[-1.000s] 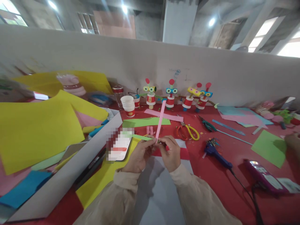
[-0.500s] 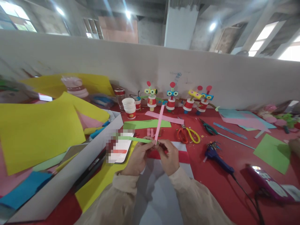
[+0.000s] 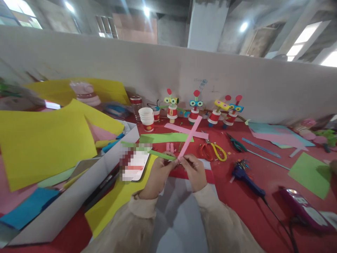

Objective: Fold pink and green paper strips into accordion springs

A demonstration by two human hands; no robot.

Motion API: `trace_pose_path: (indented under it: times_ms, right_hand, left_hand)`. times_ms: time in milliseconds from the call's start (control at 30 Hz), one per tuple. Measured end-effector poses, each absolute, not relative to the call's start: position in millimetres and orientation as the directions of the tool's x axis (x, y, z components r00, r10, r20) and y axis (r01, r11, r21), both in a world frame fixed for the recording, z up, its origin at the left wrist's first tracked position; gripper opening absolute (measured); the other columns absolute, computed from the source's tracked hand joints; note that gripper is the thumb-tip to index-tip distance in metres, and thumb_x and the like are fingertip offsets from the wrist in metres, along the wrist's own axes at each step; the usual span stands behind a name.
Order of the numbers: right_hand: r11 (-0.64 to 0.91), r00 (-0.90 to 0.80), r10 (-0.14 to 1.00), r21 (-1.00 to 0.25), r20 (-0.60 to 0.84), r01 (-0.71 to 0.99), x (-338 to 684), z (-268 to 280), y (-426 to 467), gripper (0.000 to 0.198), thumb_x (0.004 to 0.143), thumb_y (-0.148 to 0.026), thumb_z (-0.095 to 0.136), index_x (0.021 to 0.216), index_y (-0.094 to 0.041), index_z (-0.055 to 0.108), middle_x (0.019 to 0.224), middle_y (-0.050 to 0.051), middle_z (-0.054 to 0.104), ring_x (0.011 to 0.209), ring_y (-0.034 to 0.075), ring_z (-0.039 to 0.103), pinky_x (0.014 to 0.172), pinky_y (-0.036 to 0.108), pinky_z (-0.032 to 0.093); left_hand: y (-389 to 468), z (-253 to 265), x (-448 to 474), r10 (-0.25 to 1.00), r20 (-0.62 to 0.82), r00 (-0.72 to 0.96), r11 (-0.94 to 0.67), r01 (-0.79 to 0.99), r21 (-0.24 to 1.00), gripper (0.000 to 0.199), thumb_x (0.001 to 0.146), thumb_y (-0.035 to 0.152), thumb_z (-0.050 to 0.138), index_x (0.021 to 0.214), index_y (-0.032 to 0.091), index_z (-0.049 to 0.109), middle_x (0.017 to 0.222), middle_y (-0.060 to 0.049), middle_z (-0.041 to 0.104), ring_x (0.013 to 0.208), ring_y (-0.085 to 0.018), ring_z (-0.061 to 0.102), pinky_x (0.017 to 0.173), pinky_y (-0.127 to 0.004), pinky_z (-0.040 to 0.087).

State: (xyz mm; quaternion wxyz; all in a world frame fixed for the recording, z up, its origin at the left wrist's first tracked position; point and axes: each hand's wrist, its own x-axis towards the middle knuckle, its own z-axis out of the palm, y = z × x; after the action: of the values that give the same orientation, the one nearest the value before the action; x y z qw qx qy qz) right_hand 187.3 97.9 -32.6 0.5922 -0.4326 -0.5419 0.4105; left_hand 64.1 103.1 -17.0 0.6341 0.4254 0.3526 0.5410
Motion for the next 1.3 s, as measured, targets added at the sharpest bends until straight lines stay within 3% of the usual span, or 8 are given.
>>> trace_pose_path:
  times_ms: [333, 567, 733, 833, 1067, 1300]
  right_hand:
    - [0.234, 0.107, 0.966, -0.972, 0.236, 0.037, 188, -30, 97, 0.02, 0.078, -0.036, 0.057, 0.069, -0.018, 0.062, 0.061, 0.001, 0.062, 0.057, 0.014, 0.056, 0.059, 0.026, 0.045]
    - [0.255, 0.183, 0.942, -0.955, 0.281, 0.149, 188, -23, 94, 0.021, 0.076, -0.035, 0.057, 0.066, -0.018, 0.063, 0.059, 0.0, 0.06, 0.056, 0.013, 0.053, 0.055, 0.024, 0.041]
    - [0.226, 0.176, 0.958, -0.974, 0.228, 0.031, 187, -22, 95, 0.021, 0.076, -0.035, 0.056, 0.066, -0.018, 0.061, 0.059, -0.001, 0.059, 0.055, 0.012, 0.05, 0.054, 0.023, 0.039]
    - [0.166, 0.135, 0.979, -0.983, 0.155, -0.074, 187, -25, 98, 0.02, 0.074, -0.035, 0.059, 0.064, -0.018, 0.061, 0.057, -0.002, 0.057, 0.052, 0.01, 0.048, 0.052, 0.023, 0.037]
    - [0.056, 0.116, 0.993, -0.968, 0.028, -0.246, 186, -29, 101, 0.024, 0.07, -0.04, 0.064, 0.063, -0.017, 0.063, 0.053, -0.002, 0.055, 0.048, 0.009, 0.046, 0.048, 0.022, 0.036]
    - [0.138, 0.126, 0.985, -0.98, 0.12, -0.142, 189, -26, 99, 0.027, 0.074, -0.041, 0.06, 0.063, -0.017, 0.061, 0.053, -0.002, 0.055, 0.048, 0.01, 0.047, 0.047, 0.022, 0.038]
  left_hand:
    - [100, -18, 64, 0.992, 0.091, 0.082, -0.074, -0.185, 0.98, 0.018, 0.066, 0.021, 0.068, 0.079, 0.018, 0.055, 0.07, 0.004, 0.058, 0.065, -0.01, 0.057, 0.061, -0.021, 0.045]
    - [98, -13, 66, 0.983, 0.18, 0.023, -0.181, 0.023, 0.983, 0.022, 0.065, 0.02, 0.068, 0.087, 0.019, 0.063, 0.085, -0.001, 0.065, 0.074, -0.014, 0.06, 0.07, -0.026, 0.046]
    - [97, -14, 70, 0.993, 0.066, 0.102, -0.034, -0.288, 0.957, 0.016, 0.07, 0.024, 0.065, 0.084, 0.016, 0.064, 0.078, -0.003, 0.067, 0.076, -0.017, 0.061, 0.073, -0.029, 0.047]
    - [98, -17, 69, 0.986, 0.022, 0.162, 0.042, -0.382, 0.923, 0.014, 0.069, 0.021, 0.065, 0.082, 0.015, 0.065, 0.075, -0.004, 0.068, 0.071, -0.016, 0.061, 0.072, -0.028, 0.047]
    - [102, -15, 67, 0.984, 0.038, 0.177, 0.044, -0.434, 0.9, 0.01, 0.066, 0.016, 0.066, 0.076, 0.014, 0.067, 0.072, -0.004, 0.066, 0.07, -0.016, 0.06, 0.067, -0.027, 0.046]
    - [100, -10, 68, 0.987, 0.05, 0.151, 0.013, -0.392, 0.92, 0.01, 0.064, 0.02, 0.068, 0.071, 0.015, 0.063, 0.07, -0.002, 0.065, 0.069, -0.016, 0.06, 0.069, -0.03, 0.047]
